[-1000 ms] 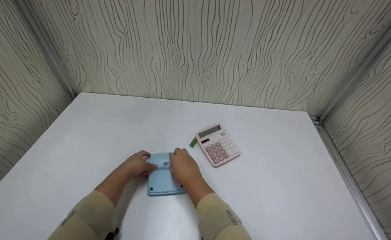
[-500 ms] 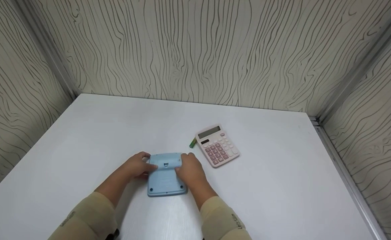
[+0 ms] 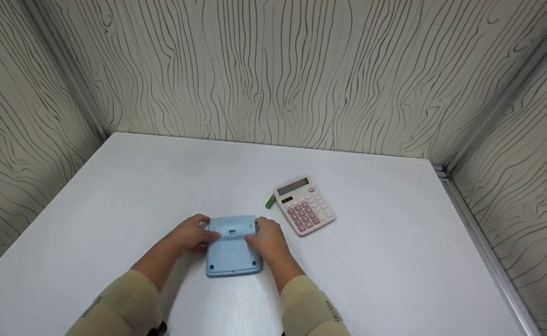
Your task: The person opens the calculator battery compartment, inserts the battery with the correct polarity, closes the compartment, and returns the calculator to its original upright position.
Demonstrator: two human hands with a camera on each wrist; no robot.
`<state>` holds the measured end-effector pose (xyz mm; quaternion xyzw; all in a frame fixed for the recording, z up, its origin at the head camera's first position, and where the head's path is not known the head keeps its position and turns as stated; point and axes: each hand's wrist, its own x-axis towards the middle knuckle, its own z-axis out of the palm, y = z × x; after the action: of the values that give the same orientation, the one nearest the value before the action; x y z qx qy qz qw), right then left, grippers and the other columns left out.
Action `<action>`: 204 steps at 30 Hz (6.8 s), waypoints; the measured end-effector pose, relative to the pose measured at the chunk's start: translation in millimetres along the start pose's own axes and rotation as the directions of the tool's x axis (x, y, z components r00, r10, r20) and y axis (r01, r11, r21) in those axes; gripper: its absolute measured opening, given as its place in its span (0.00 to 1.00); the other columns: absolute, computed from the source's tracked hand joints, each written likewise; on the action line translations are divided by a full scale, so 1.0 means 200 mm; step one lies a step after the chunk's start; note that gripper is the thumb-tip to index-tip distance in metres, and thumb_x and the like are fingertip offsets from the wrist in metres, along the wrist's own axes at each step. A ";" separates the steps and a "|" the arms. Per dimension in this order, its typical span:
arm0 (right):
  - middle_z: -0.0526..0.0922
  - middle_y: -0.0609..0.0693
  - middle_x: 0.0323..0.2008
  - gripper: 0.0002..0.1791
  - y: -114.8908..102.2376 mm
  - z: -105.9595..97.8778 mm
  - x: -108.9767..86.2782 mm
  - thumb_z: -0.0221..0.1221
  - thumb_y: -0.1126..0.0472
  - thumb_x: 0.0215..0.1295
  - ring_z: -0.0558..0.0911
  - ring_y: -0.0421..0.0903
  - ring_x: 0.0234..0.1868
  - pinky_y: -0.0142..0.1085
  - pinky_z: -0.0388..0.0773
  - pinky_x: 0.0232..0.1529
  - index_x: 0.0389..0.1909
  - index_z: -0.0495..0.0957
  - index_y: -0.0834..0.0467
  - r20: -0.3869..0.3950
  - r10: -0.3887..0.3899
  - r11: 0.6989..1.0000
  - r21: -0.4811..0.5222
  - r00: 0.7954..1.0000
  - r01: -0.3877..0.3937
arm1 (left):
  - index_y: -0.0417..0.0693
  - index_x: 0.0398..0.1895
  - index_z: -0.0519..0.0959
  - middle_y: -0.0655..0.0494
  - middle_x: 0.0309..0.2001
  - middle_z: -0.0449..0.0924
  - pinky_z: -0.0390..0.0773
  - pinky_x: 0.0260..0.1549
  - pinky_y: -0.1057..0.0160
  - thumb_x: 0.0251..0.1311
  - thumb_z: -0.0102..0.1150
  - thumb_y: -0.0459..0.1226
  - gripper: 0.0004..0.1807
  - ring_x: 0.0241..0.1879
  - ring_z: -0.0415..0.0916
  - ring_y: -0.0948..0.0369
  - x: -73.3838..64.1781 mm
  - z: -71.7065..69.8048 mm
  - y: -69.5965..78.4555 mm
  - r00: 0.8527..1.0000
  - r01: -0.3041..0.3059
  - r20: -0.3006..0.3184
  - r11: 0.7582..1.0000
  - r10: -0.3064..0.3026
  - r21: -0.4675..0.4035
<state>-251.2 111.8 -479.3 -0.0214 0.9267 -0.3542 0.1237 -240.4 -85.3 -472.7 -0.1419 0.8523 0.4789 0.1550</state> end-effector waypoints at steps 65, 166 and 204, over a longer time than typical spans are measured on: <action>0.57 0.63 0.62 0.58 -0.13 -0.08 -0.01 0.51 0.22 0.42 0.64 0.60 0.59 0.57 0.61 0.58 0.69 0.51 0.53 -0.110 0.037 0.993 0.119 0.993 -0.024 | 0.53 0.69 0.51 0.46 0.56 0.70 0.78 0.42 0.60 0.62 0.52 0.45 0.34 0.48 0.75 0.55 -0.19 -0.04 0.38 0.979 -0.021 0.173 0.891 0.111 -0.454; 0.63 0.47 0.65 0.27 -0.03 -0.15 -0.02 0.36 0.48 0.72 0.61 0.46 0.65 0.41 0.57 0.65 0.69 0.51 0.51 -0.133 0.040 0.806 0.591 0.990 0.047 | 0.53 0.56 0.70 0.52 0.42 0.76 0.78 0.33 0.63 0.68 0.40 0.42 0.17 0.39 0.74 0.57 -0.06 -0.01 0.18 0.996 -0.013 0.077 0.931 0.044 -0.365; 0.69 0.47 0.61 0.22 -0.03 -0.17 0.01 0.42 0.51 0.71 0.69 0.45 0.58 0.41 0.67 0.57 0.64 0.64 0.52 -0.189 0.018 0.879 0.471 0.982 0.074 | 0.45 0.56 0.70 0.54 0.44 0.76 0.78 0.39 0.65 0.67 0.42 0.36 0.16 0.42 0.75 0.59 -0.06 -0.02 0.15 0.995 -0.029 0.066 0.866 0.072 -0.499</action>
<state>-262.1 129.3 -452.6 0.0297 0.8183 -0.5731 0.0319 -242.3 -72.3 -443.1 -0.1349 0.6964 0.6917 0.1355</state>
